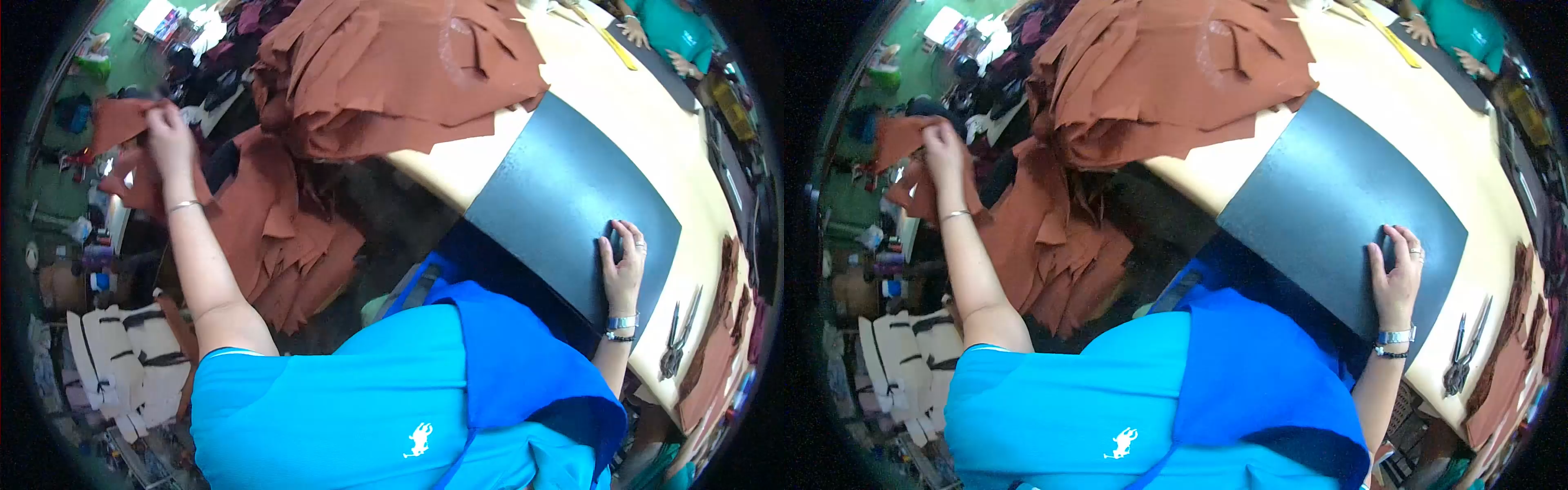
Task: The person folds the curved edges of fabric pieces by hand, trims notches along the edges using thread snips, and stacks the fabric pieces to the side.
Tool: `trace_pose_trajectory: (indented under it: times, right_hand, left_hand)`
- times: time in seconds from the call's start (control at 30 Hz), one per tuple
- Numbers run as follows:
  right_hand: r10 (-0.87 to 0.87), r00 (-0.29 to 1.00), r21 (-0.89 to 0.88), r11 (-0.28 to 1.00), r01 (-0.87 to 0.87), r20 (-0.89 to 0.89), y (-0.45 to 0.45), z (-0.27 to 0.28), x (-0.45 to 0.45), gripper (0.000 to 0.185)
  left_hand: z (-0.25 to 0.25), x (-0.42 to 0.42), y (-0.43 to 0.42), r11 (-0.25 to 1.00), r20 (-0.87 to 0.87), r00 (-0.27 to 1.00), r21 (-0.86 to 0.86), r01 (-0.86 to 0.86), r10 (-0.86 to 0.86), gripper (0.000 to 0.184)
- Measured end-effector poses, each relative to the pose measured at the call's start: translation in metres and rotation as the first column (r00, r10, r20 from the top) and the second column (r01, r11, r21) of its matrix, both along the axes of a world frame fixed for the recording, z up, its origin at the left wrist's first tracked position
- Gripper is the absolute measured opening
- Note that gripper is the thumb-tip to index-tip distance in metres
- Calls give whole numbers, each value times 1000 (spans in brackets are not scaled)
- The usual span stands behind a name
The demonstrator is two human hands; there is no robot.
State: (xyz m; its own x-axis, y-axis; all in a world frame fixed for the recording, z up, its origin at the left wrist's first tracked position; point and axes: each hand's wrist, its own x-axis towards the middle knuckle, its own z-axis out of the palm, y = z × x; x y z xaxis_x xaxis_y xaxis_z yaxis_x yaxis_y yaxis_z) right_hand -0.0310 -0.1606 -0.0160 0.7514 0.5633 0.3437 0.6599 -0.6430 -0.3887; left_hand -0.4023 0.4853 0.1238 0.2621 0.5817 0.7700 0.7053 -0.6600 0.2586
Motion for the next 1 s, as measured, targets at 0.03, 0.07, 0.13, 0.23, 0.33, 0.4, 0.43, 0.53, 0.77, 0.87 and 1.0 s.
trace_pose_trajectory:
  times: [0.03, 0.07, 0.13, 0.23, 0.33, 0.4, 0.43, 0.53, 0.77, 0.87, 1.0]
  right_hand:
    - [-15, 1000, 8, 1000, 15, -14, 3, 4, -3, 35]
    - [-15, 1000, 17, 1000, 15, -13, 2, 5, -3, 34]
    - [-24, 1000, 44, 999, 24, -12, 3, 5, -4, 34]
    - [-25, 1000, 58, 998, 26, -17, 1, 6, -5, 36]
    - [-36, 999, 56, 998, 36, -2, 3, 10, -7, 36]
    - [-37, 999, 58, 998, 37, 0, 4, 11, -7, 35]
    - [-35, 999, 65, 997, 35, -2, 4, 11, -7, 35]
    - [-39, 999, 80, 996, 38, 3, 5, 12, -6, 34]
    - [-55, 998, 96, 994, 55, -8, 5, 14, -5, 32]
    - [-55, 998, 93, 994, 55, -1, 4, 14, -5, 33]
    - [-60, 998, 121, 991, 58, 9, 1, 10, -2, 31]
  left_hand:
    - [-38, 10, 8, 979, -126, 989, -179, -93, 71, 41]
    - [-91, 13, 20, 980, -210, 978, -188, -58, 17, 41]
    - [-218, 6, 37, 759, -378, 908, -641, -116, -180, 46]
    - [-333, -3, -20, 784, -732, 564, -580, -221, -383, 49]
    - [-317, 32, -52, 630, 67, 992, -777, -15, 107, 48]
    - [-303, 49, -38, 830, 469, 863, -545, 116, 188, 50]
    - [-290, 54, -16, 897, 624, 780, -369, 244, 44, 52]
    - [-159, 116, -40, 961, 590, 788, -70, 268, -177, 46]
    - [-63, 302, -134, 823, -99, 822, 49, 566, -560, 41]
    - [-98, 370, -147, 913, -314, 860, -202, 354, -402, 80]
    - [-126, 407, -136, 921, -345, 889, -346, 179, -302, 64]
